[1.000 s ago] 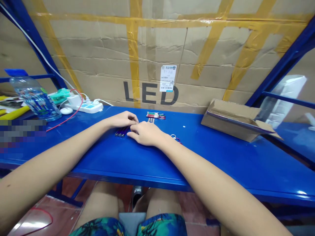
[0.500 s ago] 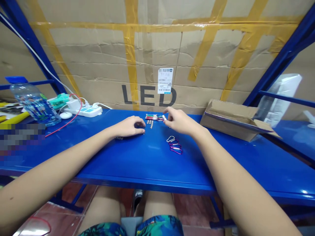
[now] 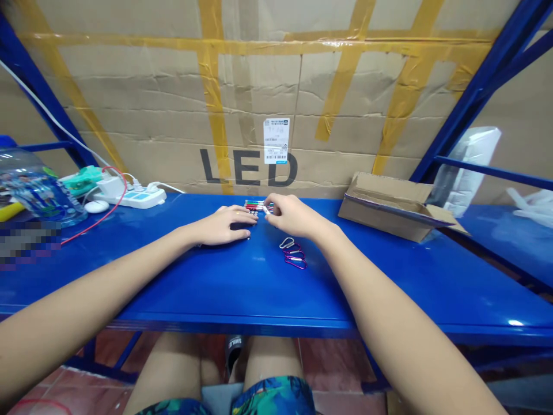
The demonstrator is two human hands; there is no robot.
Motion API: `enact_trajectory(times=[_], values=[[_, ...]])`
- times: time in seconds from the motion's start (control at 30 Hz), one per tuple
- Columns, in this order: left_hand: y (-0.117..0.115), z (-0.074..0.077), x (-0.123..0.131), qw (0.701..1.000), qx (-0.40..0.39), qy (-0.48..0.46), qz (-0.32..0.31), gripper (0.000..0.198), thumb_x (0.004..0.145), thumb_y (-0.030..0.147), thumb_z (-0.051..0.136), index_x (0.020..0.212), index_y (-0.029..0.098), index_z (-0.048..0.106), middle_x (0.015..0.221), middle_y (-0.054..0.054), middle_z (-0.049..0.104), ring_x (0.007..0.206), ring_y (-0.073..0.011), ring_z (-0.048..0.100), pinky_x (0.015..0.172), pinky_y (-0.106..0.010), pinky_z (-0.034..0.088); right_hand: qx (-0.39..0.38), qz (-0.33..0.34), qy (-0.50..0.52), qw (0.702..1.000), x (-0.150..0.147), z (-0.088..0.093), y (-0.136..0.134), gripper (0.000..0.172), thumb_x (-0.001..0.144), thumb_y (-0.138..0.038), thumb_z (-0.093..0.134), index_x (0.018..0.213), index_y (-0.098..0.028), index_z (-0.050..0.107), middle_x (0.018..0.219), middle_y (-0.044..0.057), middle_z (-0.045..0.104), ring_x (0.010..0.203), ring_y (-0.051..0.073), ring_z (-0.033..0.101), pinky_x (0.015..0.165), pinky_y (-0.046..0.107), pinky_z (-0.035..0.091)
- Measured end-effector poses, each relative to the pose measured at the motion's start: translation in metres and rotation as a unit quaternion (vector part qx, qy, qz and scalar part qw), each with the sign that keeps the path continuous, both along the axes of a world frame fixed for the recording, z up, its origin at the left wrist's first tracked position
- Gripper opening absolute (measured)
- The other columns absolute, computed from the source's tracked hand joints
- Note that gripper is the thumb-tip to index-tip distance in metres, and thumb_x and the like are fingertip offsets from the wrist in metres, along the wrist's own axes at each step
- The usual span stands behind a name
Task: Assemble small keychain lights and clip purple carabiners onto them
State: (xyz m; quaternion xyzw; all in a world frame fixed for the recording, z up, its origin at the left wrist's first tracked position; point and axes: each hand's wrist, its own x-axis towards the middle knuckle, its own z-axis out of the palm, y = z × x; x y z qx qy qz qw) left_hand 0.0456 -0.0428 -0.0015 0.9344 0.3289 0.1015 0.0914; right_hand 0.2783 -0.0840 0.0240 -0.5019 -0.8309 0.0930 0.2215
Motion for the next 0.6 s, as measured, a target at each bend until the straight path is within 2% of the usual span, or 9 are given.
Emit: enact_trajectory(times=[0.2,0.33,0.47,0.6], values=[[-0.001,0.001,-0.001,1.0,-0.014,0.003,0.003,0.048,0.091,0.052,0.052,0.132,0.028,0.062,0.144,-0.003,0.056,0.14,-0.028,0.035,0.115,-0.045,0.016,0.0,-0.001,-0.003,1.0,0.001,-0.001,0.001,0.029,0.09,-0.028,0.057,0.115,-0.017,0.063,0.079,0.003,0.07,0.066,0.015,0.059,0.059,0.026,0.039],[0.0,0.002,-0.007,0.999,-0.038,-0.006,0.008,0.047,0.095,0.056,0.044,0.129,0.031,0.064,0.144,-0.001,0.057,0.14,-0.0285,0.035,0.114,-0.046,0.015,-0.002,-0.007,-0.004,1.0,0.001,0.001,0.0,0.029,0.09,-0.028,0.057,0.116,-0.016,0.063,0.081,0.004,0.07,0.067,0.016,0.06,0.061,0.026,0.04],[0.0,0.005,-0.016,0.998,-0.054,-0.017,0.007,0.042,0.098,0.052,0.04,0.123,0.033,0.068,0.142,0.001,0.059,0.137,-0.0276,0.039,0.113,-0.047,0.016,0.005,-0.013,-0.01,1.0,0.003,0.001,0.001,0.029,0.09,-0.027,0.058,0.115,-0.016,0.063,0.083,0.006,0.071,0.069,0.016,0.06,0.063,0.027,0.041],[-0.002,0.01,-0.024,0.999,-0.049,-0.011,-0.017,0.033,0.096,0.043,0.048,0.118,0.033,0.071,0.136,0.001,0.063,0.133,-0.0257,0.044,0.111,-0.044,0.021,0.004,-0.004,0.002,1.0,0.002,0.002,-0.002,0.025,0.089,-0.028,0.058,0.112,-0.017,0.06,0.078,0.004,0.071,0.067,0.017,0.061,0.062,0.027,0.041]])
